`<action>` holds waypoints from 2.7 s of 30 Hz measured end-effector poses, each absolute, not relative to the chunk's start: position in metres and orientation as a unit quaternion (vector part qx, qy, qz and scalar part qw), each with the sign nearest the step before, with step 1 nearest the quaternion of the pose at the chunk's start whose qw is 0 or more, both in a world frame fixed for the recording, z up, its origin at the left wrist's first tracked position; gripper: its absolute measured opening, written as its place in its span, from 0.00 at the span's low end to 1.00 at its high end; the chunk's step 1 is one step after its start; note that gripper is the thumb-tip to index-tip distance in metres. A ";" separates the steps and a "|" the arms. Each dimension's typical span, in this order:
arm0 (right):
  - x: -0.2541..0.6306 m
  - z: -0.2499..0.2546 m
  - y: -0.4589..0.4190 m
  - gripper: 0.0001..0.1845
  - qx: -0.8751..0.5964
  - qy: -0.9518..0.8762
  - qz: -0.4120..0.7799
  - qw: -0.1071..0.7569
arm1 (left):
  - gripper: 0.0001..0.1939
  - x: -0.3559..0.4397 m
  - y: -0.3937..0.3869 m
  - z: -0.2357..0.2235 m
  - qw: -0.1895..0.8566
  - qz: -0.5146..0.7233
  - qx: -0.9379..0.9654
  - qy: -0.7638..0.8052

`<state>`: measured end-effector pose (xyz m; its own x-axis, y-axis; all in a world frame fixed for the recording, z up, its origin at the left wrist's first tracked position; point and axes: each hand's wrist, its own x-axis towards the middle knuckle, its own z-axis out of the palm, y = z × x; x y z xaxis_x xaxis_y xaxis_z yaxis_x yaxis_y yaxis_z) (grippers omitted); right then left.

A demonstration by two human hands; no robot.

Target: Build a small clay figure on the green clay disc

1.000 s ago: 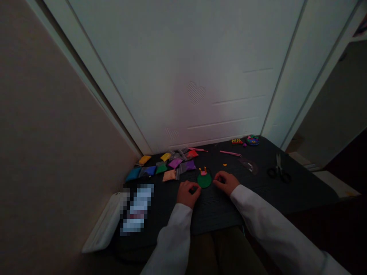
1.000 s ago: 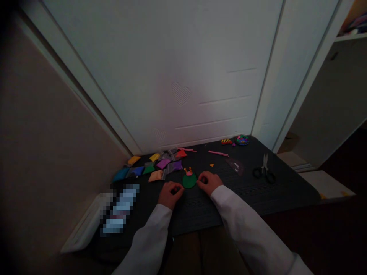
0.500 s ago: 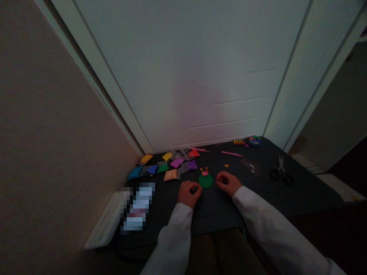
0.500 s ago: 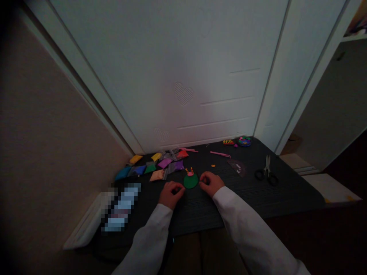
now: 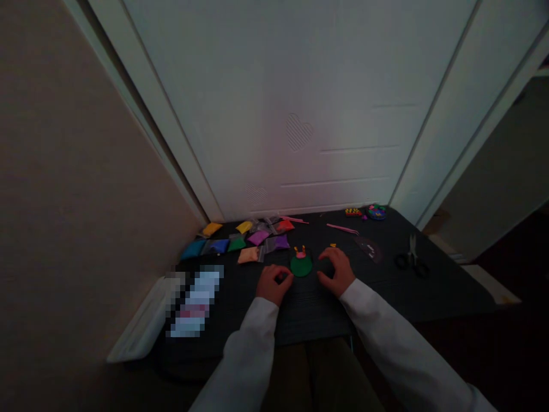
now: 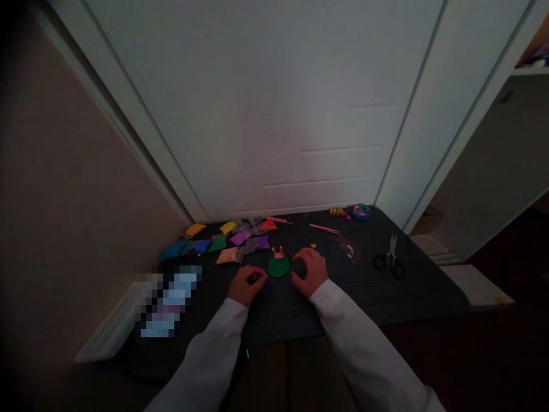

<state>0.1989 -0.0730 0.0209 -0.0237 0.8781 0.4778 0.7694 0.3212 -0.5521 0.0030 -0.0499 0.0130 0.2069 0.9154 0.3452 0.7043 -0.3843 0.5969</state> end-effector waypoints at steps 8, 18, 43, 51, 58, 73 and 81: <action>0.181 0.025 -0.090 0.16 -0.493 -0.830 0.079 0.250 | 0.08 0.002 -0.050 0.013 0.187 0.354 0.735 0.547; 0.177 0.023 -0.089 0.09 -0.476 -0.846 0.090 0.222 | 0.09 0.001 -0.046 0.008 0.210 0.355 0.731 0.543; 0.210 0.025 -0.098 0.06 -0.600 -0.761 0.001 0.246 | 0.12 0.006 -0.050 0.014 0.302 0.360 0.678 0.565; 0.208 0.026 -0.100 0.08 -0.582 -0.777 -0.006 0.242 | 0.12 0.006 -0.050 0.015 0.303 0.351 0.680 0.568; 0.203 0.029 -0.100 0.07 -0.574 -0.802 -0.010 0.168 | 0.12 0.006 -0.050 0.014 0.292 0.356 0.683 0.567; 0.201 0.026 -0.097 0.05 -0.619 -0.771 0.004 0.151 | 0.12 0.003 -0.050 0.016 0.317 0.355 0.679 0.559; 0.235 0.019 -0.119 0.15 -0.824 -0.558 0.003 0.101 | 0.11 0.006 -0.050 0.020 0.326 0.366 0.667 0.562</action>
